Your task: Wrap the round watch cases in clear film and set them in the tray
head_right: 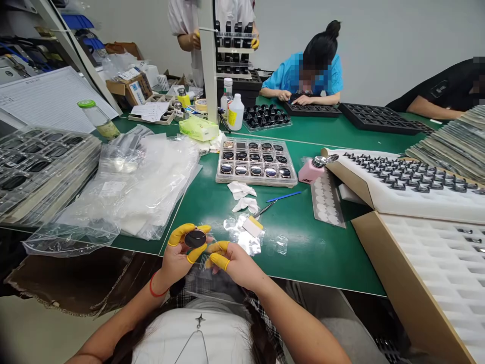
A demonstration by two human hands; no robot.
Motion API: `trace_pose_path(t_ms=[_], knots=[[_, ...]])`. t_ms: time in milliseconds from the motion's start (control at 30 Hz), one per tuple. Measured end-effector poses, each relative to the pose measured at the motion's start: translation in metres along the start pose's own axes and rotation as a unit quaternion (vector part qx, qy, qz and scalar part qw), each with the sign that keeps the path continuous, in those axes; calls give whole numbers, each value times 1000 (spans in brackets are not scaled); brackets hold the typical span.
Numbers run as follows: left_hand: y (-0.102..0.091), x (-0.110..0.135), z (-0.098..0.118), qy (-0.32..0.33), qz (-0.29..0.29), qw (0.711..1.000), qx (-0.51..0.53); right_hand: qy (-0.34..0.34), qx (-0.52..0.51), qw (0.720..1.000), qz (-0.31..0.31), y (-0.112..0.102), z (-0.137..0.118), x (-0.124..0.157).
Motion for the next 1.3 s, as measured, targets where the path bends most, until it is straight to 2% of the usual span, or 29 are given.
trace_pose_path(t_ms=[67, 133, 267, 333, 600, 700, 800, 867, 967, 1033, 1167, 1300], knots=[[-1, -1, 2, 6, 4, 1000, -22, 12, 15, 999, -27, 1, 1, 1], [-2, -1, 5, 16, 15, 999, -35, -5, 48, 999, -16, -5, -3, 1], [1, 0, 6, 36, -9, 998, -50, -83, 148, 976, 138, -39, -27, 0], [5, 1, 4, 39, -31, 997, -51, -89, 186, 962, 177, -49, -37, -2], [12, 2, 7, 98, -61, 992, -57, -83, 188, 969, 138, -37, -45, -16], [11, 2, 7, 96, -63, 991, -68, -98, 207, 961, 158, -42, -48, -13], [9, 0, -2, 49, -65, 994, -79, -121, 197, 950, 209, -58, -56, -6], [9, -1, -13, -20, -82, 994, -68, -141, 177, 947, 228, -67, -60, -2], [15, -2, -28, -138, -133, 981, -24, -158, 192, 945, 211, -65, -60, -2], [18, -3, -32, -184, -159, 970, -1, -148, 213, 947, 191, -59, -54, -6], [22, -4, -31, -216, -183, 958, 32, -121, 200, 960, 157, -44, -36, -16], [21, -4, -32, -218, -185, 957, 48, -138, 201, 959, 143, -36, -31, -20]])
Point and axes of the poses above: each hand's wrist, its own x-axis away from the middle knuckle, its own y-axis out of the palm, z = x × y, the point moved 7 cm from there along -x, towards the middle knuckle, and after that the axes turned 1 degree about -x, right-handed, at the moved point
